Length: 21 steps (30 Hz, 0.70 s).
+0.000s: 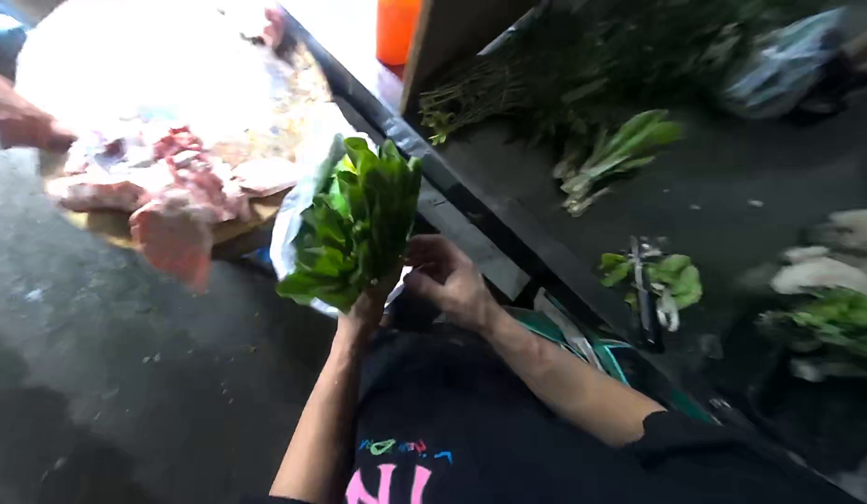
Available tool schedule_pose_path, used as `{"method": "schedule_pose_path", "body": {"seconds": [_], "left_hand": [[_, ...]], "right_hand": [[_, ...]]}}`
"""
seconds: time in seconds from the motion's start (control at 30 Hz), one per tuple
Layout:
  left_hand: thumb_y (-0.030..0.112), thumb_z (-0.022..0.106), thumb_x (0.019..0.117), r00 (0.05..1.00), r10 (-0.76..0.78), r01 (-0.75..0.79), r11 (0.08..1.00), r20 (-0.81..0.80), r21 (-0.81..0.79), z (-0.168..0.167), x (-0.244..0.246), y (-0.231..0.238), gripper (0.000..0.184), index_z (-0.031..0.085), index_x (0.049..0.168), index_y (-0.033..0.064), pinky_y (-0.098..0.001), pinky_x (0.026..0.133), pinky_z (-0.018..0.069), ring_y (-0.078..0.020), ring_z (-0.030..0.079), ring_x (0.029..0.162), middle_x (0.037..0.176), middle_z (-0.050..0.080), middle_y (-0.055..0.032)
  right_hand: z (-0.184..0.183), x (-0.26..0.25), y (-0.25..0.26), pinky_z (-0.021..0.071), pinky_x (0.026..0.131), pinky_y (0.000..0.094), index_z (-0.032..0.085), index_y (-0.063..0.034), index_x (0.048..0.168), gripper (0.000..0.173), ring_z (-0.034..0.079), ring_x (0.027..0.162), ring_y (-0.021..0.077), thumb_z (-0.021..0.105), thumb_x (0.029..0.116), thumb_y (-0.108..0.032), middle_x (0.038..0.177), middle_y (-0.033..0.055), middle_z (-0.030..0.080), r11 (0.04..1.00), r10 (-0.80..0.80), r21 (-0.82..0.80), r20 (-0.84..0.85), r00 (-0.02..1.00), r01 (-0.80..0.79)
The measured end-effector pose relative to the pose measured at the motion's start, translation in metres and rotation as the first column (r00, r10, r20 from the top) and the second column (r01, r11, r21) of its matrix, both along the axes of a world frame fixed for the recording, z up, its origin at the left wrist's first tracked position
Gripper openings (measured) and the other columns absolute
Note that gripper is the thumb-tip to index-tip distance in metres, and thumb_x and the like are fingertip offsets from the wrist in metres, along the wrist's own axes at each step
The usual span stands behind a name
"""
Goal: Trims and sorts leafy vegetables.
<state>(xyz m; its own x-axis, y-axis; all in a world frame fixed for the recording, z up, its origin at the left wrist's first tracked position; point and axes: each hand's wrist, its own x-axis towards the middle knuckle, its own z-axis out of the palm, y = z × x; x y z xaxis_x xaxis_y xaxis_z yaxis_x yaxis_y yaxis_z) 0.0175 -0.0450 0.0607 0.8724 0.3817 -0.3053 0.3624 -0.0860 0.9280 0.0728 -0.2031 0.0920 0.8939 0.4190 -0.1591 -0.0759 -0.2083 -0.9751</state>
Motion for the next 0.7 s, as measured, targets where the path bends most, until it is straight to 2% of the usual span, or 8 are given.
{"method": "schedule_pose_path", "body": {"seconds": [0.07,0.17,0.23,0.3,0.4,0.5,0.6,0.7], "left_hand": [[0.014,0.073,0.0922,0.982,-0.188,0.188,0.981,0.018,0.043,-0.017,-0.004,-0.018,0.043,0.062,0.126,-0.0089,-0.0325,0.099,0.0516,-0.0104,0.066,0.106,0.114,0.071,-0.0137],[0.008,0.064,0.0944,0.929,-0.301,0.341,0.923,0.215,-0.181,-0.032,0.005,-0.036,0.047,0.048,0.136,-0.0083,-0.0214,0.095,0.0528,-0.0002,0.061,0.106,0.117,0.065,-0.0078],[0.008,0.057,0.0993,0.901,-0.384,0.428,0.859,0.200,-0.281,-0.040,0.007,-0.047,0.042,0.046,0.137,-0.0077,-0.0200,0.093,0.0519,0.0012,0.060,0.105,0.117,0.064,-0.0075],[0.011,0.058,0.1004,0.842,-0.532,0.538,0.813,0.093,-0.223,-0.050,0.009,-0.056,0.038,0.055,0.131,-0.0107,-0.0217,0.097,0.0506,-0.0035,0.061,0.107,0.118,0.066,-0.0123],[0.016,0.059,0.1025,0.753,-0.654,0.636,0.752,-0.075,-0.176,0.000,0.027,-0.073,0.024,0.069,0.115,-0.0010,-0.0222,0.094,0.0515,-0.0004,0.063,0.098,0.104,0.071,-0.0028],[0.023,0.069,0.0959,0.792,-0.610,0.583,0.767,-0.025,-0.267,0.000,0.038,-0.085,0.013,0.076,0.097,0.0111,-0.0252,0.082,0.0588,0.0003,0.069,0.083,0.087,0.074,0.0077],[0.015,0.070,0.0949,0.809,-0.572,0.568,0.700,0.136,-0.433,-0.015,0.046,-0.093,0.009,0.075,0.097,0.0078,-0.0297,0.083,0.0612,-0.0079,0.072,0.084,0.088,0.076,0.0017],[0.011,0.064,0.0973,0.781,-0.574,0.601,0.586,0.246,-0.543,-0.028,0.050,-0.097,0.014,0.072,0.104,0.0012,-0.0386,0.088,0.0607,-0.0181,0.073,0.091,0.096,0.076,-0.0073]], "right_hand": [[0.007,-0.009,-0.019,0.0627,0.082,0.0306,0.060,-0.0037,0.128,0.047,0.071,0.092,0.0114,0.078,0.0883,-0.019,0.107,0.0048,0.072,0.993,-0.116,0.010,-0.064,0.991,0.116],[0.005,-0.014,-0.051,0.0637,0.082,0.0326,0.061,-0.0029,0.124,0.037,0.073,0.091,0.0130,0.074,0.0907,-0.015,0.102,0.0060,0.073,0.963,-0.268,-0.006,-0.113,0.957,0.269],[0.003,-0.022,-0.070,0.0626,0.083,0.0323,0.065,-0.0028,0.119,0.029,0.072,0.090,0.0115,0.070,0.0924,-0.014,0.100,0.0052,0.074,0.942,-0.337,-0.039,-0.092,0.937,0.335],[0.000,-0.032,-0.085,0.0614,0.087,0.0317,0.068,-0.0041,0.116,0.024,0.072,0.094,0.0105,0.071,0.0941,-0.013,0.101,0.0040,0.075,0.904,-0.427,-0.053,-0.064,0.902,0.424],[-0.003,-0.049,-0.100,0.0599,0.092,0.0315,0.067,-0.0026,0.116,0.023,0.070,0.099,0.0102,0.070,0.0940,-0.009,0.105,0.0040,0.074,0.841,-0.540,0.035,-0.008,0.842,0.540],[-0.007,-0.062,-0.110,0.0601,0.095,0.0347,0.064,-0.0001,0.123,0.028,0.070,0.103,0.0138,0.068,0.0956,-0.005,0.111,0.0067,0.072,0.776,-0.616,0.180,0.017,0.787,0.604],[-0.004,-0.068,-0.123,0.0618,0.092,0.0414,0.062,0.0000,0.125,0.028,0.073,0.101,0.0230,0.064,0.0988,-0.006,0.111,0.0130,0.074,0.718,-0.668,0.264,-0.002,0.744,0.645],[0.002,-0.071,-0.135,0.0627,0.089,0.0416,0.061,-0.0049,0.125,0.027,0.073,0.098,0.0230,0.066,0.0991,-0.012,0.109,0.0114,0.074,0.670,-0.719,0.264,-0.004,0.695,0.694]]}}
